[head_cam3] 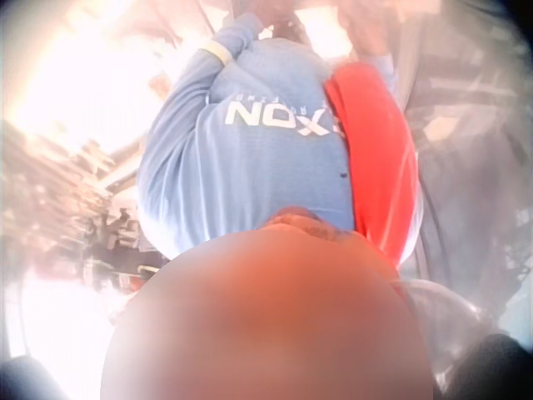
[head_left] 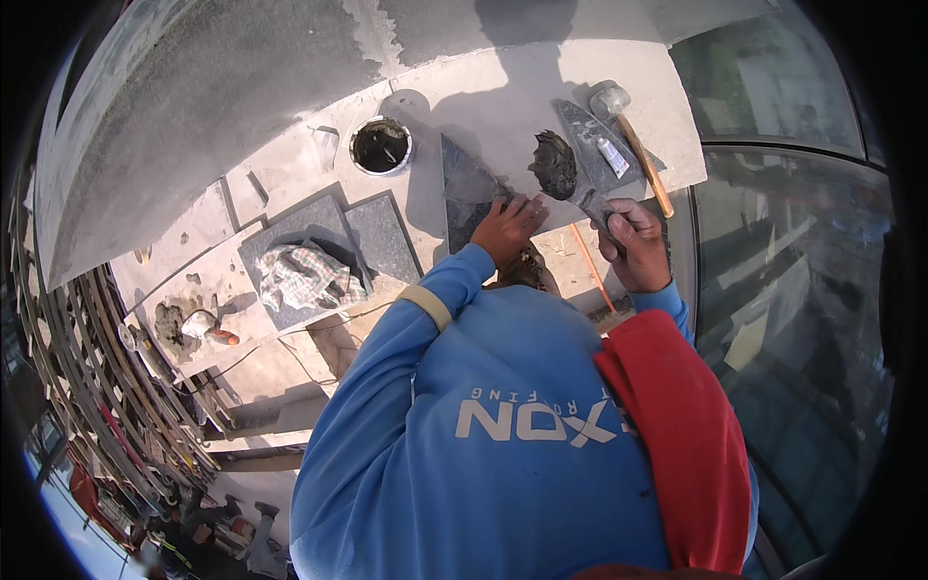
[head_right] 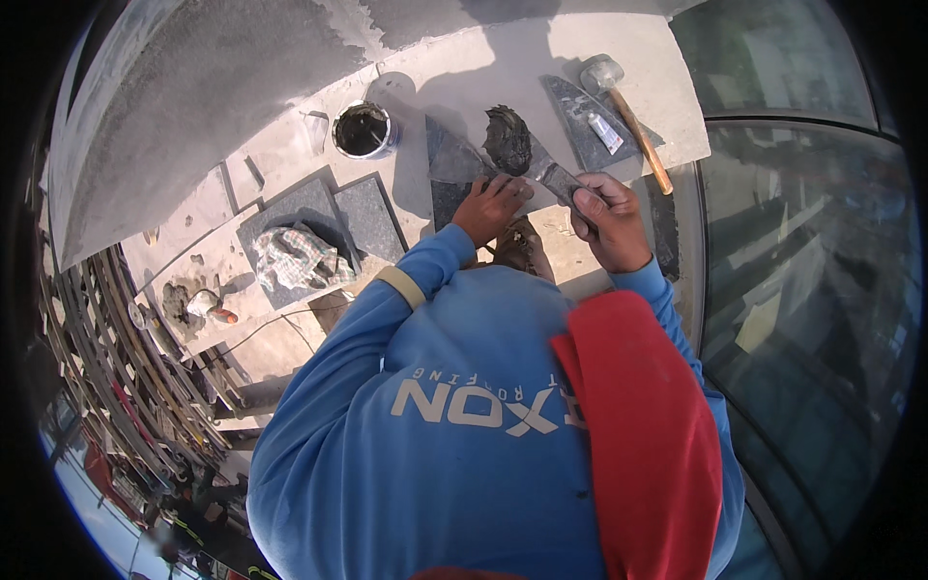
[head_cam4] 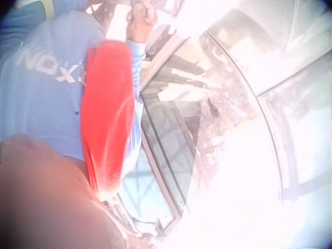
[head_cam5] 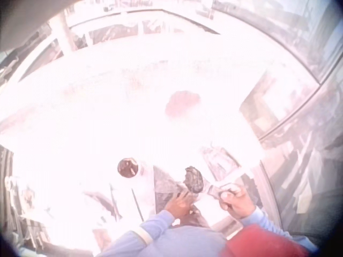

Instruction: The person secures a large curved stone tile onto a roof using a rubber mallet, then applies sealant to smaller triangular tiles with a trowel. The person positions the tile, taps it into place, and spreads sealant on the smaller pieces.

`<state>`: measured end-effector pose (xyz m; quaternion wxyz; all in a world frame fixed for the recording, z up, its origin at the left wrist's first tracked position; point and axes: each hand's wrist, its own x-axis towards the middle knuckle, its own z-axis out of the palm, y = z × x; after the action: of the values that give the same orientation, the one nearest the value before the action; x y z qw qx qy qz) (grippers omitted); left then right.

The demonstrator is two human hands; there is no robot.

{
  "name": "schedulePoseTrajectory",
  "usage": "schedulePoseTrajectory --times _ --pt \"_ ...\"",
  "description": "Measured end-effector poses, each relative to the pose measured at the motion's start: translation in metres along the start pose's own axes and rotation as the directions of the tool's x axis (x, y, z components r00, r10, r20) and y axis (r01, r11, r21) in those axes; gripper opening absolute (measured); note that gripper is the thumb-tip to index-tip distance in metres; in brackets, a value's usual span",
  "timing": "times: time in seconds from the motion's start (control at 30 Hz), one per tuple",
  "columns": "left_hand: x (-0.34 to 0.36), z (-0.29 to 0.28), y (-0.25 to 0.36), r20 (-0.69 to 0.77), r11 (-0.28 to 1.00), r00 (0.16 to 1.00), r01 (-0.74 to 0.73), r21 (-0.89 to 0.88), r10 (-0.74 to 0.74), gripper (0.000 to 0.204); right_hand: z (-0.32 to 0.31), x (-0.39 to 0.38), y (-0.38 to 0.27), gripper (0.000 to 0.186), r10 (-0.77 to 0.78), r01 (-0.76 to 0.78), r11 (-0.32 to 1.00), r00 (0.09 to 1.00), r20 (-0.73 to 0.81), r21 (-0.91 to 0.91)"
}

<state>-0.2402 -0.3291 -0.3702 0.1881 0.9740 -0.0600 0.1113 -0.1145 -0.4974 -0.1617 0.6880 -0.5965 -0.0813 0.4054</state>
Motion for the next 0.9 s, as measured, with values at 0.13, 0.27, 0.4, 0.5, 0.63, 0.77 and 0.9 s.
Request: schedulePoseTrajectory --times 0.13,0.27,0.4,0.5,0.63,0.77,0.9 --pt "0.012 0.011 -0.023 0.312 0.983 0.940 -0.169 0.078 0.137 0.056 -0.005 -0.001 -0.003 0.023 -0.035 0.036 0.997 0.999 0.015 -0.065" --pt "-0.047 -0.042 -0.023 0.204 0.990 0.975 -0.112 0.091 0.091 0.055 -0.019 0.013 0.015 0.026 0.002 0.004 0.987 0.999 0.041 -0.160" --pt "-0.136 -0.116 -0.012 0.121 0.999 0.992 0.037 0.025 -0.040 0.053 -0.029 0.042 0.068 0.032 0.099 -0.061 0.942 0.990 0.102 -0.330" --pt "-0.175 -0.134 -0.010 0.079 0.985 0.986 0.138 0.105 -0.147 0.052 -0.026 0.068 0.123 0.038 -0.189 0.333 0.749 0.936 0.297 -0.573" --pt "-0.192 -0.127 -0.012 0.025 0.957 0.972 0.224 0.184 -0.232 0.051 -0.027 0.072 0.183 0.047 -0.111 0.317 0.535 0.945 0.307 -0.783" --pt "-0.194 -0.121 -0.017 -0.025 0.944 0.958 0.287 0.165 -0.287 0.052 -0.027 0.066 0.217 0.053 -0.233 0.326 0.415 0.941 0.247 -0.849" --pt "-0.194 -0.122 -0.022 -0.069 0.945 0.963 0.270 0.183 -0.262 0.052 -0.029 0.057 0.221 0.056 -0.134 0.325 0.252 0.944 0.300 -0.911"
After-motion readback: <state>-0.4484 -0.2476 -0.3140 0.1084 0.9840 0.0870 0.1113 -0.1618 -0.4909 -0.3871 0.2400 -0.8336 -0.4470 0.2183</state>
